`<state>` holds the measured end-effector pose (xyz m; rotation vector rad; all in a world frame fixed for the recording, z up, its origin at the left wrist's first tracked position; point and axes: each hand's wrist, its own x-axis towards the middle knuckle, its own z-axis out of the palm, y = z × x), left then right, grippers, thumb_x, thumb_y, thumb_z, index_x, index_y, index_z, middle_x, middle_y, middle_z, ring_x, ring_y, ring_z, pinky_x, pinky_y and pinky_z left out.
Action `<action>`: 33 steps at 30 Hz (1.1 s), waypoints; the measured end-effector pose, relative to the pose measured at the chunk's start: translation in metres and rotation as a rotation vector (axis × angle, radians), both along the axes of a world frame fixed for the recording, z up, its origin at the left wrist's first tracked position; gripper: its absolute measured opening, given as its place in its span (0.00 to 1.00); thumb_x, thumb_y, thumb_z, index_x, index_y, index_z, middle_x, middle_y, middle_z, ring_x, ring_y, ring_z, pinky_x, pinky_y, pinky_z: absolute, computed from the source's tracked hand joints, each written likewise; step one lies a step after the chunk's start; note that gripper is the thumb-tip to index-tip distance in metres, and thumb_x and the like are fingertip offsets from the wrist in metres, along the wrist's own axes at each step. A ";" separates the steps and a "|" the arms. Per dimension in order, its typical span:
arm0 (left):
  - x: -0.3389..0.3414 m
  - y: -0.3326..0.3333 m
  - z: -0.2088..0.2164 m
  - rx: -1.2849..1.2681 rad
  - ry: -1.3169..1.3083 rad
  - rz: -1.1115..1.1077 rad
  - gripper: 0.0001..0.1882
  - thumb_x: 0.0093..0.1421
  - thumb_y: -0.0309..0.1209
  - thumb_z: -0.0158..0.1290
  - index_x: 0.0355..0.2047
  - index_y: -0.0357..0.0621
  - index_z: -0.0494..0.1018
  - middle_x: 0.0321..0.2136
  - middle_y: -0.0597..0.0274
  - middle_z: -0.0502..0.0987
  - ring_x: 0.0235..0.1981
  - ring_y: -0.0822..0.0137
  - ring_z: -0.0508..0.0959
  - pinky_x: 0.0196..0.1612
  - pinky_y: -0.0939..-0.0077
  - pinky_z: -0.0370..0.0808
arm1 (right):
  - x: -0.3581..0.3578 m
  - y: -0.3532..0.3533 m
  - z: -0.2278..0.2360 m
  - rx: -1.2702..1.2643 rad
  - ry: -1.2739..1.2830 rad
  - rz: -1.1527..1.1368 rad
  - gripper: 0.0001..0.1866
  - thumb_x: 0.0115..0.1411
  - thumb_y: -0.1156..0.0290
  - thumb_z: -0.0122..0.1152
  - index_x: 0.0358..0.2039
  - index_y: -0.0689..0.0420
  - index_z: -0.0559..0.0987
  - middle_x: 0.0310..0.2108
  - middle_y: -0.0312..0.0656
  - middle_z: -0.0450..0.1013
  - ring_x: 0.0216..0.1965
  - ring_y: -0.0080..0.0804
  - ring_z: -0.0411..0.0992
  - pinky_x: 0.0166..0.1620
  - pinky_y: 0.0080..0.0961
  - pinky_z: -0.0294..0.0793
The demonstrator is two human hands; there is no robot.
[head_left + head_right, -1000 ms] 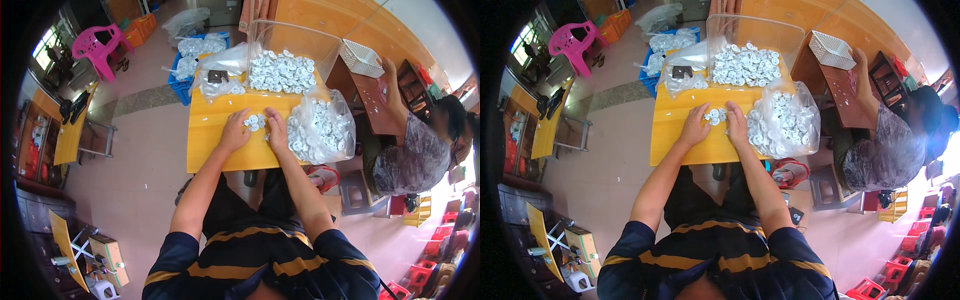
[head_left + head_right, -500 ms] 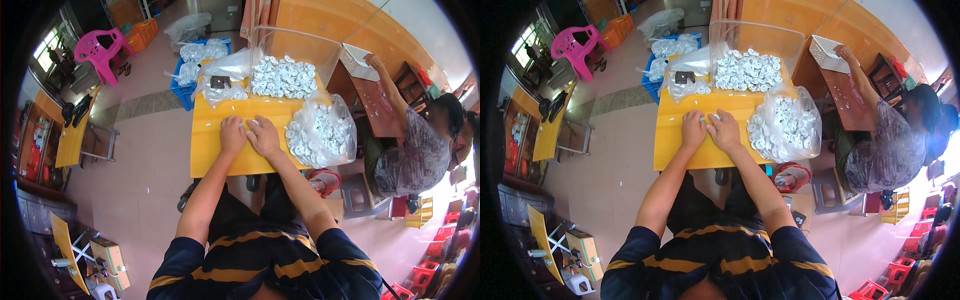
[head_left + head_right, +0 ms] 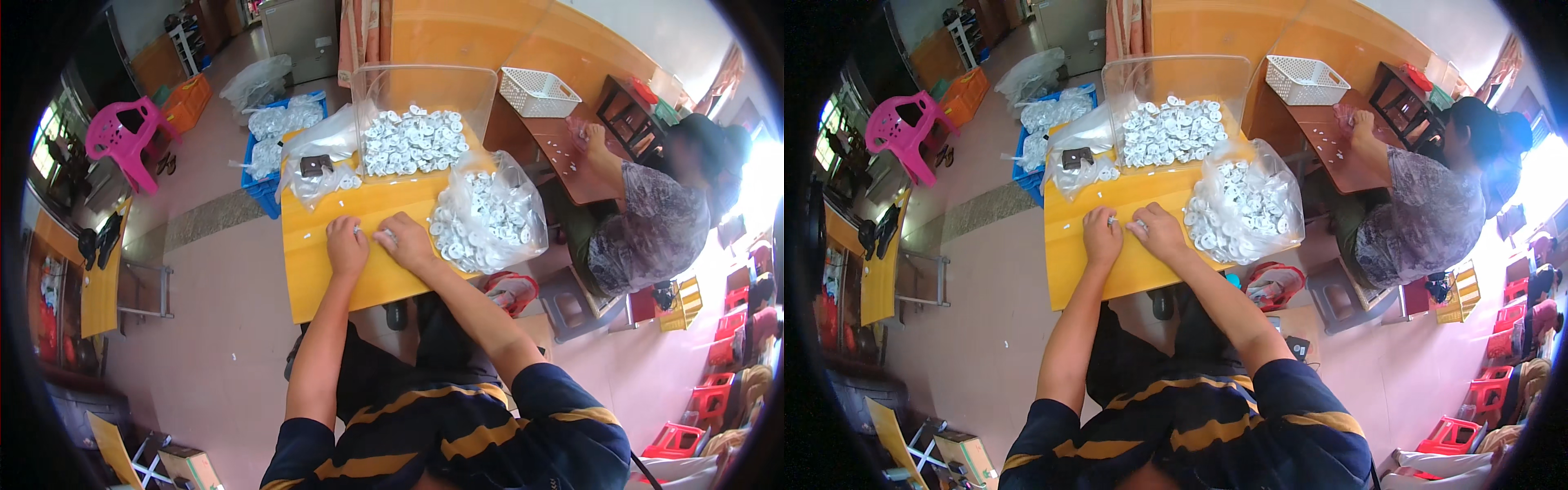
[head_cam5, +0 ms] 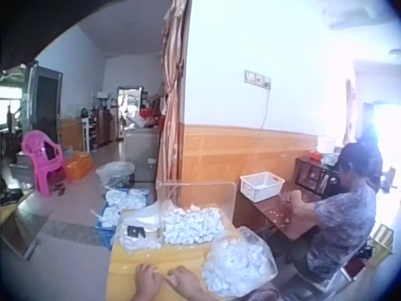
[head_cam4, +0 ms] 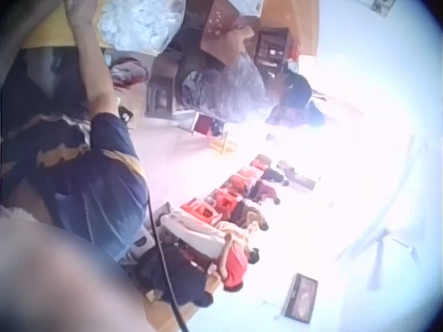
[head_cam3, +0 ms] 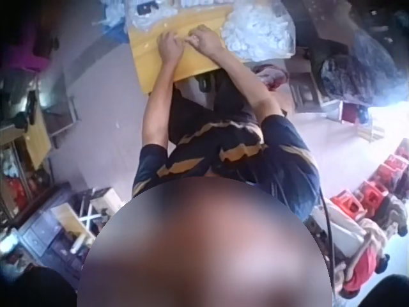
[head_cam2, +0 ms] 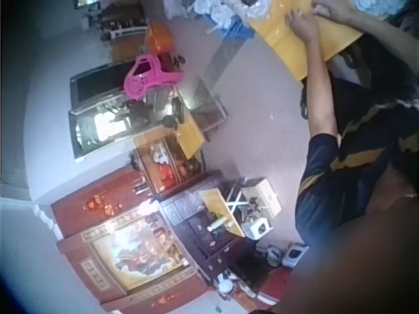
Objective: The person sorts and inspects small white plastic components by hand at a table.
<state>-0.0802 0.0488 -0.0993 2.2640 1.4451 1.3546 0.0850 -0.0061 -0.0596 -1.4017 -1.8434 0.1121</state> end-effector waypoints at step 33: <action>-0.003 -0.004 0.006 -0.031 -0.007 0.023 0.12 0.51 0.21 0.57 0.37 0.41 0.75 0.42 0.49 0.76 0.49 0.44 0.74 0.55 0.52 0.71 | 0.217 0.002 0.066 -0.635 0.823 -0.155 0.20 0.69 0.52 0.57 0.38 0.58 0.80 0.30 0.38 0.77 0.24 0.24 0.69 0.29 0.25 0.70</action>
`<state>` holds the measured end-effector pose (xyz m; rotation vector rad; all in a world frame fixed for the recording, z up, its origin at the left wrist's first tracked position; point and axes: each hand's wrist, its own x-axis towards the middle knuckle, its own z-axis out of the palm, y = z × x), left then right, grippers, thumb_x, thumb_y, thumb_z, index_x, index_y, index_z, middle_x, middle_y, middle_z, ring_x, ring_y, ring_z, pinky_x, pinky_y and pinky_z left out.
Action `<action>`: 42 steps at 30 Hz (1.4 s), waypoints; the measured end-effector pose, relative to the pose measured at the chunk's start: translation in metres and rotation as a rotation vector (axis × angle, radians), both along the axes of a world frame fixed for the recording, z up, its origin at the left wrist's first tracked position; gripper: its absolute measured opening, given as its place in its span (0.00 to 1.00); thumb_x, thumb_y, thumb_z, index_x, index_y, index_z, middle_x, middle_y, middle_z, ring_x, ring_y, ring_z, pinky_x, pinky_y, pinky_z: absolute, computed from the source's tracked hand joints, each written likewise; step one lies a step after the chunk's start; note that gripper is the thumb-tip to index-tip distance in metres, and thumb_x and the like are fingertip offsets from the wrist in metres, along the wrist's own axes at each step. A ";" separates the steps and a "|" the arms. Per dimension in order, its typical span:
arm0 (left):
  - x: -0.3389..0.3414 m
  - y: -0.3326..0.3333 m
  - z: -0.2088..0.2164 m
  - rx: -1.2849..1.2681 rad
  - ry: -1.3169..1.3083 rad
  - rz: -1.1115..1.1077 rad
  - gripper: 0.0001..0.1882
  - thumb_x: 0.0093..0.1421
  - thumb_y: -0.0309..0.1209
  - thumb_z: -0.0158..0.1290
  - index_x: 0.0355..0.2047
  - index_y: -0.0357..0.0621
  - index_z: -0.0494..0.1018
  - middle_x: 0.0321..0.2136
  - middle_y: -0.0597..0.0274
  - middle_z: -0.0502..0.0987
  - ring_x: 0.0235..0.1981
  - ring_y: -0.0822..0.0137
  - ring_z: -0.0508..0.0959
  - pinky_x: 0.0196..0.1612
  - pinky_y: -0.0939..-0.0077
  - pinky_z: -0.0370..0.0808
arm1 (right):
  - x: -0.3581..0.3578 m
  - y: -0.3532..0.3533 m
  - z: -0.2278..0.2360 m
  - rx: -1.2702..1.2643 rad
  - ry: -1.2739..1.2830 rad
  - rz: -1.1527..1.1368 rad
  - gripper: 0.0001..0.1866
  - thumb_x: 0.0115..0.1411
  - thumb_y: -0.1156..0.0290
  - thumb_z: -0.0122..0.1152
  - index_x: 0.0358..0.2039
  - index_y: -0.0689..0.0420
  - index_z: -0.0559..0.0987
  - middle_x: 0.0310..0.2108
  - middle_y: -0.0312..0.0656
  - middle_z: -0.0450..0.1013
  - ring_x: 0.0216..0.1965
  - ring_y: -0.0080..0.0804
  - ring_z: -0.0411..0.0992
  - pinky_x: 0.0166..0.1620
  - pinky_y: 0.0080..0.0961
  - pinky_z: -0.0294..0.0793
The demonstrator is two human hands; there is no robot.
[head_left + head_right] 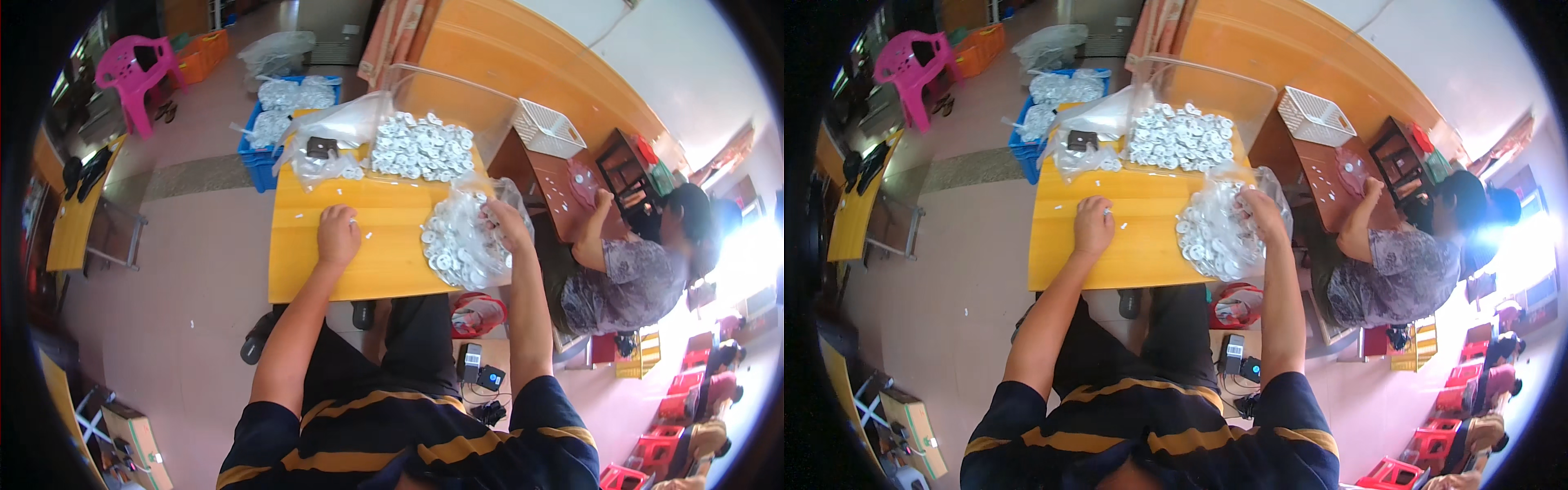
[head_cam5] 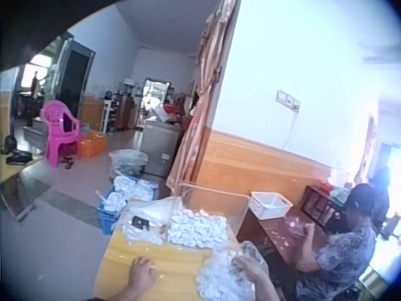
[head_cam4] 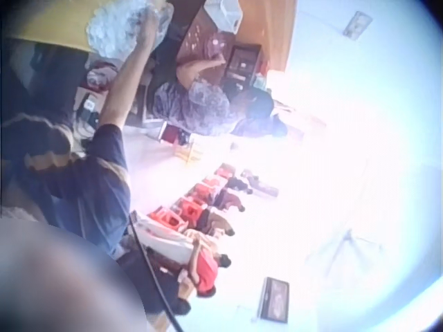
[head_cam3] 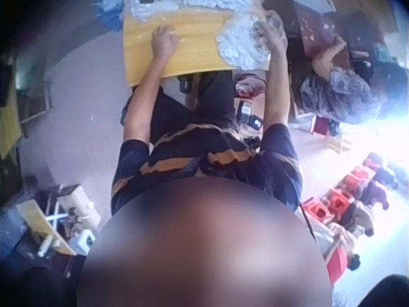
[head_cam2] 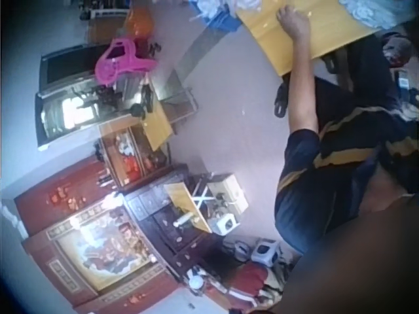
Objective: The person sorts and inspects small white plastic components by hand at a table.
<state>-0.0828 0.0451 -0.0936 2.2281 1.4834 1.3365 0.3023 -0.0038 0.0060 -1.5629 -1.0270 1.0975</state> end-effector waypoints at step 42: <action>0.040 0.114 0.033 -0.242 0.314 0.005 0.37 0.54 0.25 0.60 0.65 0.43 0.64 0.66 0.39 0.62 0.65 0.39 0.63 0.67 0.55 0.64 | -0.017 -0.064 0.029 0.310 -0.791 -0.178 0.20 0.58 0.62 0.69 0.48 0.60 0.81 0.47 0.46 0.79 0.46 0.36 0.76 0.46 0.30 0.74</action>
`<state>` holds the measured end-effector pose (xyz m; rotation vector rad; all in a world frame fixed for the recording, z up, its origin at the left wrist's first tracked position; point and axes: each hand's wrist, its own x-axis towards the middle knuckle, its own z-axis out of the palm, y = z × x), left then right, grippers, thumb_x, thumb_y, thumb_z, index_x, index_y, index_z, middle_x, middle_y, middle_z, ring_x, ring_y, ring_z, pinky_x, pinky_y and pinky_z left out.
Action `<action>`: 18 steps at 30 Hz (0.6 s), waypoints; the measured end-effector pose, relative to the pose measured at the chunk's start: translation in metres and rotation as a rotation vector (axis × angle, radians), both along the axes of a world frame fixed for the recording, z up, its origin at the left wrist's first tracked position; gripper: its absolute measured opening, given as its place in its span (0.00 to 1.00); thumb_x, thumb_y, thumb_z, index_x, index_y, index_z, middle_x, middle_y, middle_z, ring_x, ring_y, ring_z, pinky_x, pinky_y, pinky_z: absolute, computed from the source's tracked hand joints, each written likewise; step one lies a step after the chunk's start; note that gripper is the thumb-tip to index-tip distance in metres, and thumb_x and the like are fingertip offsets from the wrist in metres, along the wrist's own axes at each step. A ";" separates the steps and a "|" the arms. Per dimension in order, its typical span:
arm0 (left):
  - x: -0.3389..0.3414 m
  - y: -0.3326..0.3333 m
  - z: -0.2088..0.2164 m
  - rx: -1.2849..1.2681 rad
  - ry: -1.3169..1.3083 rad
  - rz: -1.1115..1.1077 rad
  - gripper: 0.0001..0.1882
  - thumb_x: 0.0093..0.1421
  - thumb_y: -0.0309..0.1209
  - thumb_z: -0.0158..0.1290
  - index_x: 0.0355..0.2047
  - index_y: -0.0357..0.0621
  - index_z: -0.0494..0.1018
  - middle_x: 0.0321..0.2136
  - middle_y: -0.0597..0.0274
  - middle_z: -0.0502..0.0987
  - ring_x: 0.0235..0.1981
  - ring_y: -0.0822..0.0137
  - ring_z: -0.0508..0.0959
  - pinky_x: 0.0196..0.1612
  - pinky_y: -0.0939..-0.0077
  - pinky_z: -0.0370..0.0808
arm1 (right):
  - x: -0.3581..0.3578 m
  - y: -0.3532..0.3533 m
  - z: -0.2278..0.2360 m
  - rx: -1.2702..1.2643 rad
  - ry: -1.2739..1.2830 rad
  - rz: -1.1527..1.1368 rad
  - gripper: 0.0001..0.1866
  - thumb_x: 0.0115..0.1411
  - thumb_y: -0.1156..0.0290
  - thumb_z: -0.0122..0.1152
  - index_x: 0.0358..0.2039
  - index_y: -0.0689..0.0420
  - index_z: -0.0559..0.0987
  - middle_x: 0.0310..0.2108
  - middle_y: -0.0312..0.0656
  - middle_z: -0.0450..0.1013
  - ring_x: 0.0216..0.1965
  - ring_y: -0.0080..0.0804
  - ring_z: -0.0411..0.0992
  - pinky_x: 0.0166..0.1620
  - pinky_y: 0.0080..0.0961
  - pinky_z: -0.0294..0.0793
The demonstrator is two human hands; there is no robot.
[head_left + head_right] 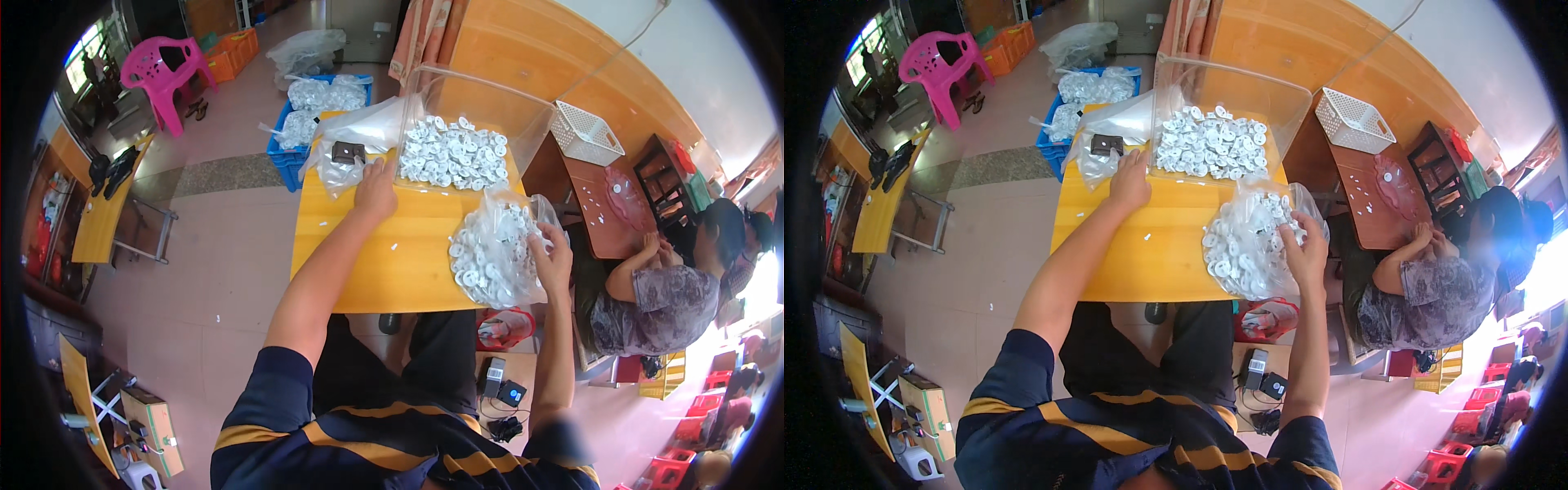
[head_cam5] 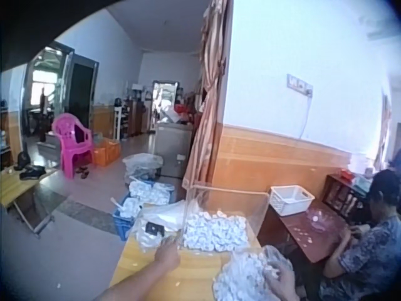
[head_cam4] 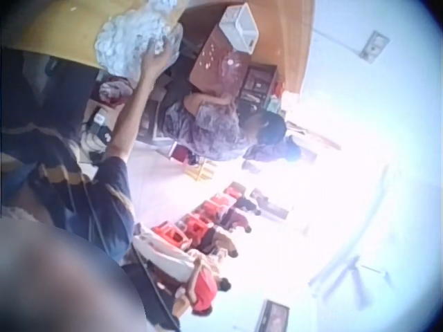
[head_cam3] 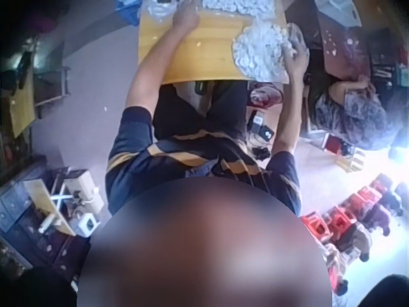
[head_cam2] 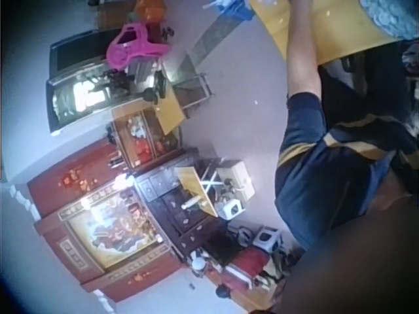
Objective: The person sorts and inspects small white plastic components by hand at a table.
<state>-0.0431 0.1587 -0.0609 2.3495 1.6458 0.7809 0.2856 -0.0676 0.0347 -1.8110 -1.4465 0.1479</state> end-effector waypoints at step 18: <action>-0.016 -0.014 -0.031 0.141 -0.028 -0.065 0.17 0.56 0.28 0.60 0.45 0.39 0.72 0.50 0.43 0.75 0.55 0.41 0.71 0.59 0.51 0.69 | -0.156 0.087 -0.031 0.099 0.142 0.445 0.17 0.61 0.76 0.62 0.51 0.58 0.77 0.53 0.47 0.74 0.53 0.43 0.75 0.52 0.34 0.77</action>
